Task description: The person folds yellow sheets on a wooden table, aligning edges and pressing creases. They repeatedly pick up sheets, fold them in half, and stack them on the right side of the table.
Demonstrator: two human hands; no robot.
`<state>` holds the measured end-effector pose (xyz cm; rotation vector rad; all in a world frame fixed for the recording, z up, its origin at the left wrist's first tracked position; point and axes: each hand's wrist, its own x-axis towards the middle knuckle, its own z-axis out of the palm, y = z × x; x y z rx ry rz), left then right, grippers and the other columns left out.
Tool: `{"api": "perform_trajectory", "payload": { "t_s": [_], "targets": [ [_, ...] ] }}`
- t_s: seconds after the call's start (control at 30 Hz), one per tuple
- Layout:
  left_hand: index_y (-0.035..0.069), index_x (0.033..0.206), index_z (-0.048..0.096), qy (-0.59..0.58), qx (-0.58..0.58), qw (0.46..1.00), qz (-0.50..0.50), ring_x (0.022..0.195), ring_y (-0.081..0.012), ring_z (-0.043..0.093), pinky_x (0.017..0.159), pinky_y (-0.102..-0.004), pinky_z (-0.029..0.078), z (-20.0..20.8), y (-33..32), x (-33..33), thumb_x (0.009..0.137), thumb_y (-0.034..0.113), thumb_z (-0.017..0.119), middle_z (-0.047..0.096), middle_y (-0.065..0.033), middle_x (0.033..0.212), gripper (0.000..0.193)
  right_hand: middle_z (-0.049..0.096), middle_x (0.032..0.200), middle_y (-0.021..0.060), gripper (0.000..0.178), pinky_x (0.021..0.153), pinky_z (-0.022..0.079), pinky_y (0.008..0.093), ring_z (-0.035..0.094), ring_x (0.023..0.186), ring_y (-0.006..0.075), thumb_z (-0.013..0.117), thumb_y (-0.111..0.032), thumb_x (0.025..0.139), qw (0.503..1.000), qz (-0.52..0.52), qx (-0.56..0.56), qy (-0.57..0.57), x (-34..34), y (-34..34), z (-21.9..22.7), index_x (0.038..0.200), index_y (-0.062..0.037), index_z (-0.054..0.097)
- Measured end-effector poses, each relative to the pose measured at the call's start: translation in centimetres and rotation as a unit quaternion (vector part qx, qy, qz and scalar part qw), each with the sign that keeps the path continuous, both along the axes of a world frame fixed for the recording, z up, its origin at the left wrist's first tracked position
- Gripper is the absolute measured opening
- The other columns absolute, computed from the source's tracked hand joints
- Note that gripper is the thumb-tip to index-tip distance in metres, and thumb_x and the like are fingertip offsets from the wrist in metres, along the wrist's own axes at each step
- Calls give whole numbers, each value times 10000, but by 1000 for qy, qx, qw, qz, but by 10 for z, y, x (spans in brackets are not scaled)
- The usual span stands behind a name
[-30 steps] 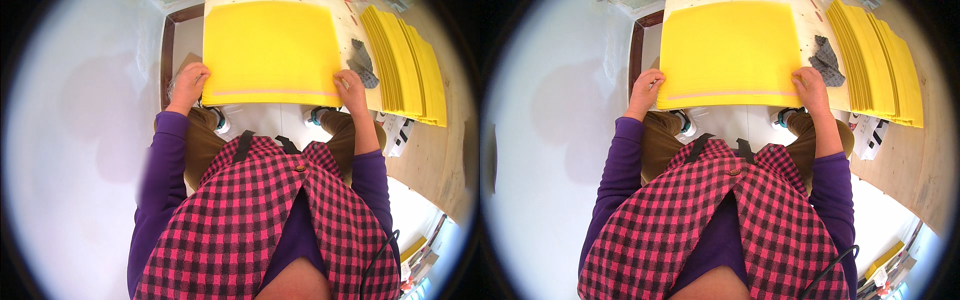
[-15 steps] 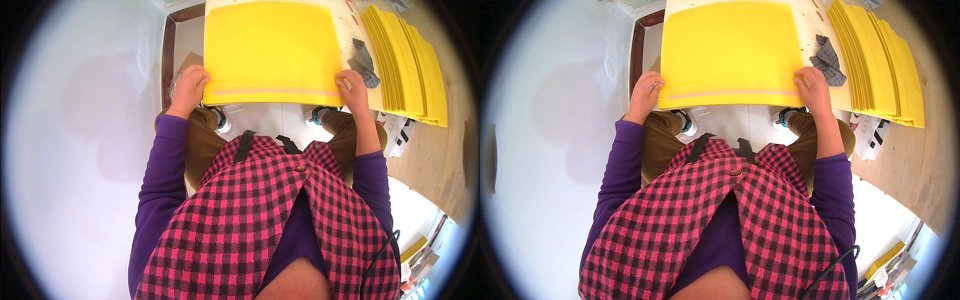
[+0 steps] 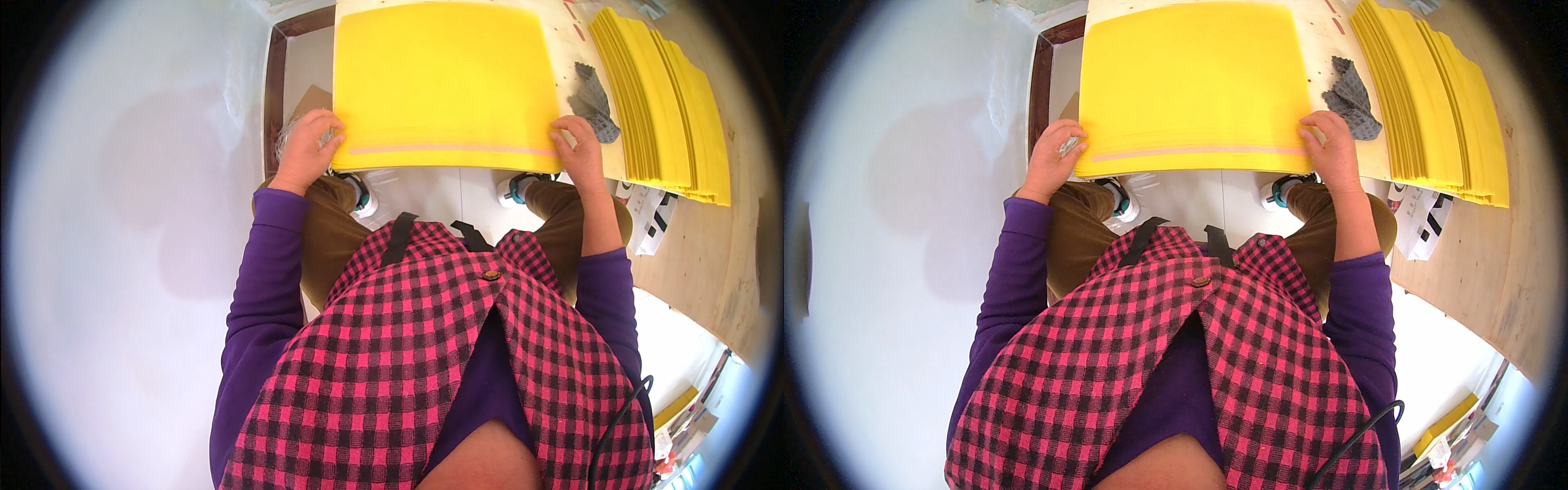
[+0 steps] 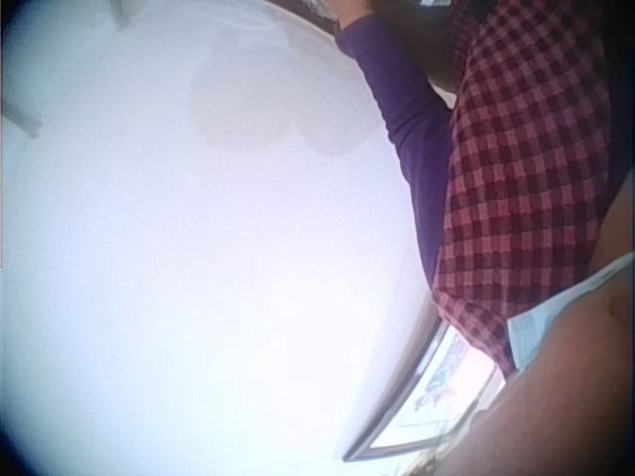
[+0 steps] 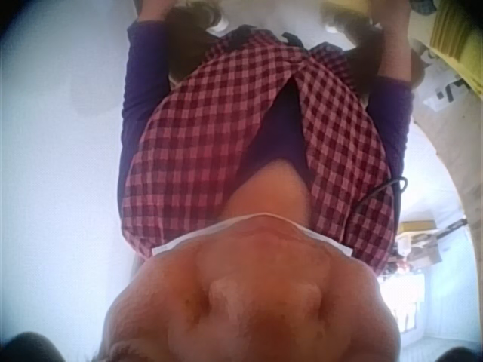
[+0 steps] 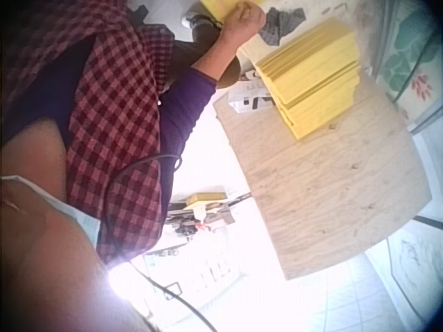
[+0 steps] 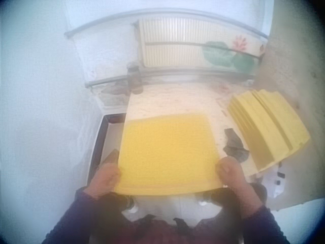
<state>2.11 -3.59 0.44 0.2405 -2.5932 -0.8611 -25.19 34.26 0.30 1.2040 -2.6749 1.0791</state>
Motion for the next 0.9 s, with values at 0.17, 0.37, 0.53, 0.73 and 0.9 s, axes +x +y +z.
{"api": "perform_trajectory", "payload": {
  "t_s": [0.17,0.37,0.53,0.73,0.9],
  "targets": [
    [33,886,631,-7,3,1000,-4,952,-323,592,835,-370,473,-1,-3,0,750,18,697,620,-122,983,152,626,1008,121,148,911,452,353,583,1001,300,670,-36,797,1000,7,-10,-8,-1,2,0,943,-27,649],
    [21,853,636,0,4,1000,1,900,-315,607,795,-362,485,-2,-4,-2,759,12,688,632,-117,945,107,626,1001,120,146,915,450,349,584,1007,294,665,-31,801,1000,-2,-14,-15,3,2,3,945,-20,644],
    [11,847,636,9,-4,1000,1,874,-320,610,775,-366,487,-1,-3,-2,765,12,683,636,-122,927,95,628,1002,120,145,919,449,348,587,1007,292,661,-28,802,1000,-8,-9,-19,4,1,6,946,-16,644],
    [-2,842,625,22,-12,1000,-2,852,-330,605,754,-377,485,-2,-3,-4,773,15,676,630,-134,911,88,628,1003,122,147,920,449,348,587,1006,290,661,-26,799,1000,-7,-11,-23,4,2,5,945,-16,645],
    [-8,848,611,22,-20,1000,0,854,-338,596,756,-385,481,-2,-3,-5,785,16,661,621,-139,909,84,630,1008,123,151,924,447,352,582,1019,292,664,-26,795,1000,-2,-16,-19,3,2,5,945,-21,647]
  ]
}}
